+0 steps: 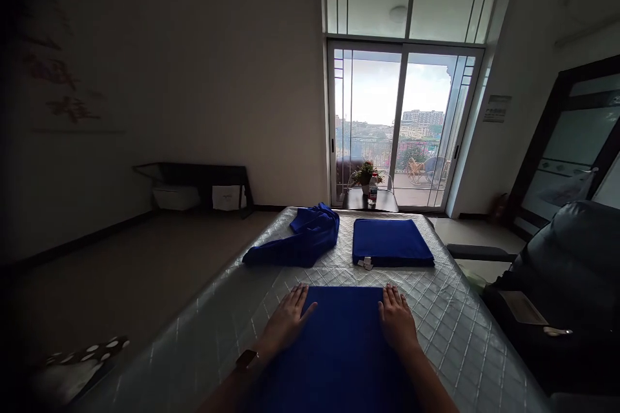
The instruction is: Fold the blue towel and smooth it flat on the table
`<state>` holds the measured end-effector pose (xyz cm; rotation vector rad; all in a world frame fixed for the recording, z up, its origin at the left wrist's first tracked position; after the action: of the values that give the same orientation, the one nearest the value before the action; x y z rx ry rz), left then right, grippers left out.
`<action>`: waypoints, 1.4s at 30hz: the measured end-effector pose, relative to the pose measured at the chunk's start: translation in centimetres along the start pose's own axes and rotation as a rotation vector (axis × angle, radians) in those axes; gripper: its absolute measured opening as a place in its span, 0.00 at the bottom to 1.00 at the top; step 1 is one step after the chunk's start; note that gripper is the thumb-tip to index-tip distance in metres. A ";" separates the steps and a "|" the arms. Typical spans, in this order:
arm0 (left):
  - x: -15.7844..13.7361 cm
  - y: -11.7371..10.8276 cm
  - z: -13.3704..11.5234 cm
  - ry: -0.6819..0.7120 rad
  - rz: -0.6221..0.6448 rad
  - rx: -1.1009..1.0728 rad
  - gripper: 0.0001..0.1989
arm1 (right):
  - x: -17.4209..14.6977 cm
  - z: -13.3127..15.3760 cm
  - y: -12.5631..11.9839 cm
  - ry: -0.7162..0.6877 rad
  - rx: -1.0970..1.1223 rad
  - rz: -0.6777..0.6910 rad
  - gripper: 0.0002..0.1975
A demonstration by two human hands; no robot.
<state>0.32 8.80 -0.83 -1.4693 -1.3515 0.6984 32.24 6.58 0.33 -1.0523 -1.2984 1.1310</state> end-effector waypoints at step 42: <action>1.6 1.2 -1.5 -0.073 0.002 -0.007 0.43 | 0.0 -0.6 0.9 0.030 0.044 0.021 0.33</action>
<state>2.50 10.06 -1.09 -1.4630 -1.4089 0.7560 32.80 6.78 -0.56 -1.0487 -1.2361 1.1509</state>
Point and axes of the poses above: each hand's wrist, its own x-axis towards the middle knuckle, its own y-axis out of the palm, z = x × y, the point moved 5 cm from there along x, towards the middle knuckle, and after that the axes turned 11 degrees about -x, right-handed, at the moved point
